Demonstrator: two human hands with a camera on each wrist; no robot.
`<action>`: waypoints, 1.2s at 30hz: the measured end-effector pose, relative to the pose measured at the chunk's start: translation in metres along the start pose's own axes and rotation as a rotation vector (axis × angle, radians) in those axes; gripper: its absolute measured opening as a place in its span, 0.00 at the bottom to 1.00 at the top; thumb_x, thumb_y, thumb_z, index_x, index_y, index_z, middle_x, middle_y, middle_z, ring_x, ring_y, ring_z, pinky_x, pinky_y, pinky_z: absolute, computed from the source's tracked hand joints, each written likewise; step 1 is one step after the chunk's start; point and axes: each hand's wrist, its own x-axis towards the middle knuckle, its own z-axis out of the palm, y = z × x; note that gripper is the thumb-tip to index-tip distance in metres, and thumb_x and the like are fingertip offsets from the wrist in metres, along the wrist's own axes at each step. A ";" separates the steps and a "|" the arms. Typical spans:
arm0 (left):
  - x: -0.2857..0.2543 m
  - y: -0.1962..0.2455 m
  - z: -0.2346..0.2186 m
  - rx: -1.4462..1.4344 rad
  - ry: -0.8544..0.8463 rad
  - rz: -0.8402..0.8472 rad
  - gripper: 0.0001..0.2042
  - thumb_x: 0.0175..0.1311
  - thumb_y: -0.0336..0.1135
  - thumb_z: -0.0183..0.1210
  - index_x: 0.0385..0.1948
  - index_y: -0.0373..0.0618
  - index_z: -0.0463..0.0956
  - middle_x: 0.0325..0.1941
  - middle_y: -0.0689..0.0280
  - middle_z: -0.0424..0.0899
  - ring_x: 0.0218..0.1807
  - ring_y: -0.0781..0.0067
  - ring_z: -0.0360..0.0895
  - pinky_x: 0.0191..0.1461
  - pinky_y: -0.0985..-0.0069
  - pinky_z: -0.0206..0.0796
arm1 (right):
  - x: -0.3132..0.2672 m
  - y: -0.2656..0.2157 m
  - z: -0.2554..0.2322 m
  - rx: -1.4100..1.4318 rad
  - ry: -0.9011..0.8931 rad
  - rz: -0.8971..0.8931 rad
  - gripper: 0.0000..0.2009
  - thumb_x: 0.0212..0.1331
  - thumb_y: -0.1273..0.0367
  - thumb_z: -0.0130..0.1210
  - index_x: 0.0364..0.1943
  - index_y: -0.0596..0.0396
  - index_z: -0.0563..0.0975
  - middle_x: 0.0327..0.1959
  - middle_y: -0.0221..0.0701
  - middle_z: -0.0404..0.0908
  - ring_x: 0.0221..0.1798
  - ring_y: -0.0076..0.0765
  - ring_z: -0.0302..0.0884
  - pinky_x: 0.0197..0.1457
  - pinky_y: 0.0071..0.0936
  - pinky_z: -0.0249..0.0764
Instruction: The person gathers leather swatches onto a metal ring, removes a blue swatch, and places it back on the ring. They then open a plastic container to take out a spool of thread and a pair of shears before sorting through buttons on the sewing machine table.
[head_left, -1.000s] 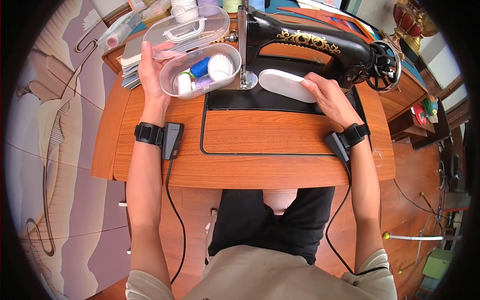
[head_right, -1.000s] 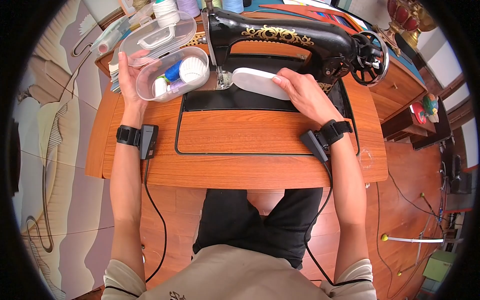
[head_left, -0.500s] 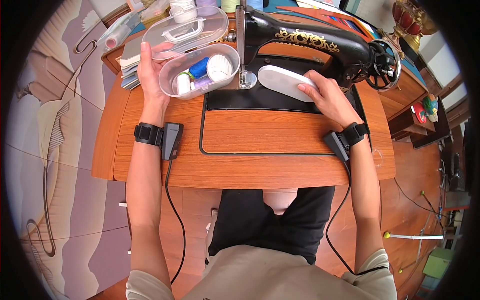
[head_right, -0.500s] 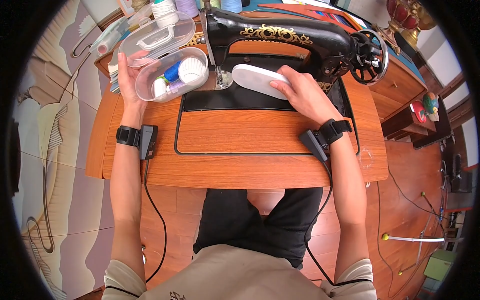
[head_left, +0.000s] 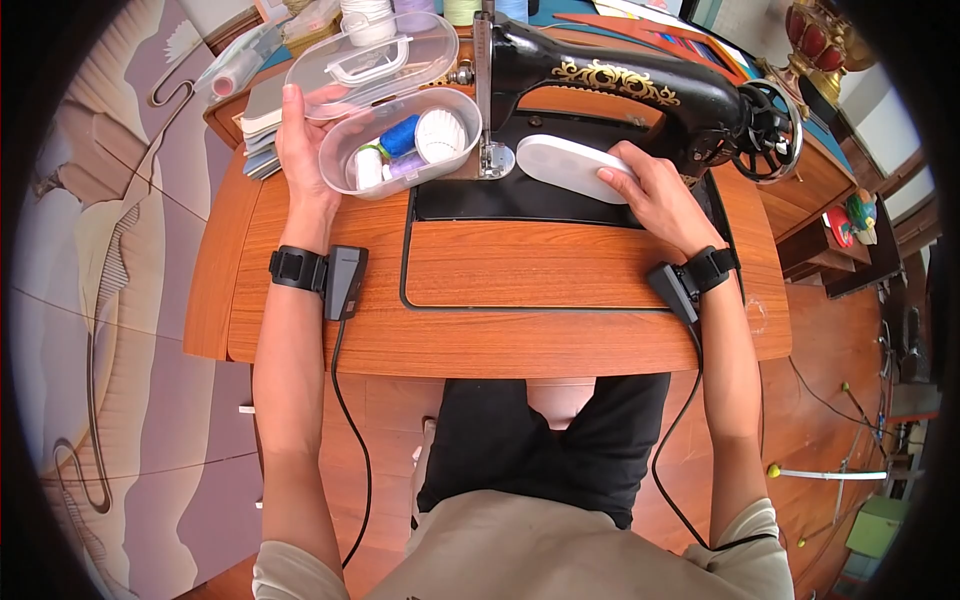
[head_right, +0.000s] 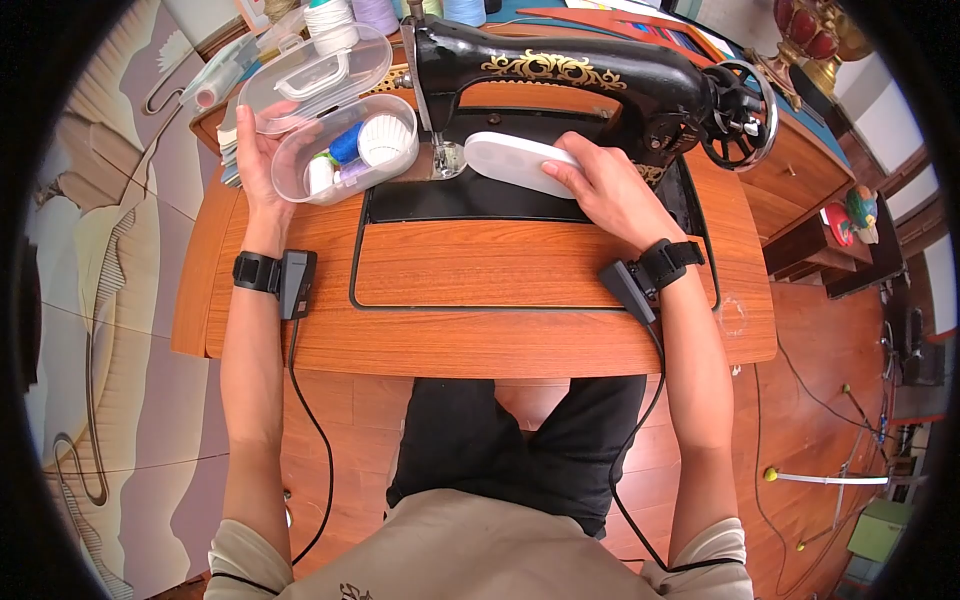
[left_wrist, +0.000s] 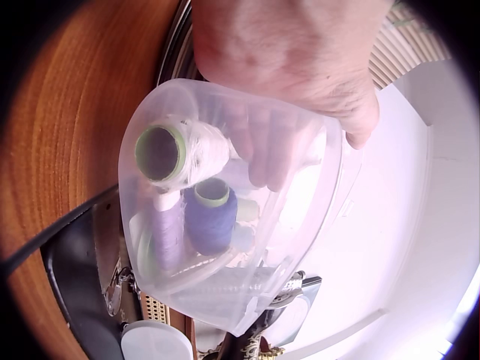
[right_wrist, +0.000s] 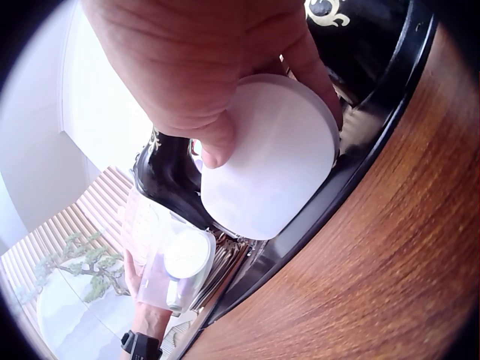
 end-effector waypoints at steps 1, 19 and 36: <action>0.000 0.000 0.000 -0.002 -0.003 0.000 0.31 0.70 0.60 0.44 0.42 0.32 0.76 0.32 0.51 0.84 0.35 0.62 0.83 0.43 0.70 0.76 | 0.000 0.001 0.000 0.002 0.004 -0.011 0.15 0.68 0.60 0.50 0.37 0.61 0.70 0.26 0.52 0.75 0.33 0.62 0.73 0.36 0.44 0.67; 0.000 0.001 -0.001 0.031 -0.004 -0.007 0.32 0.68 0.63 0.45 0.42 0.35 0.75 0.33 0.54 0.84 0.37 0.62 0.82 0.44 0.70 0.75 | 0.002 0.006 0.004 0.070 -0.002 0.018 0.16 0.69 0.59 0.48 0.36 0.62 0.69 0.25 0.50 0.73 0.30 0.54 0.71 0.36 0.40 0.66; 0.000 0.001 -0.001 0.036 -0.001 -0.012 0.32 0.68 0.63 0.44 0.43 0.35 0.75 0.34 0.52 0.84 0.38 0.61 0.82 0.46 0.69 0.74 | 0.001 0.006 0.004 0.069 0.001 0.021 0.16 0.68 0.59 0.49 0.37 0.62 0.71 0.25 0.50 0.74 0.30 0.53 0.72 0.36 0.39 0.67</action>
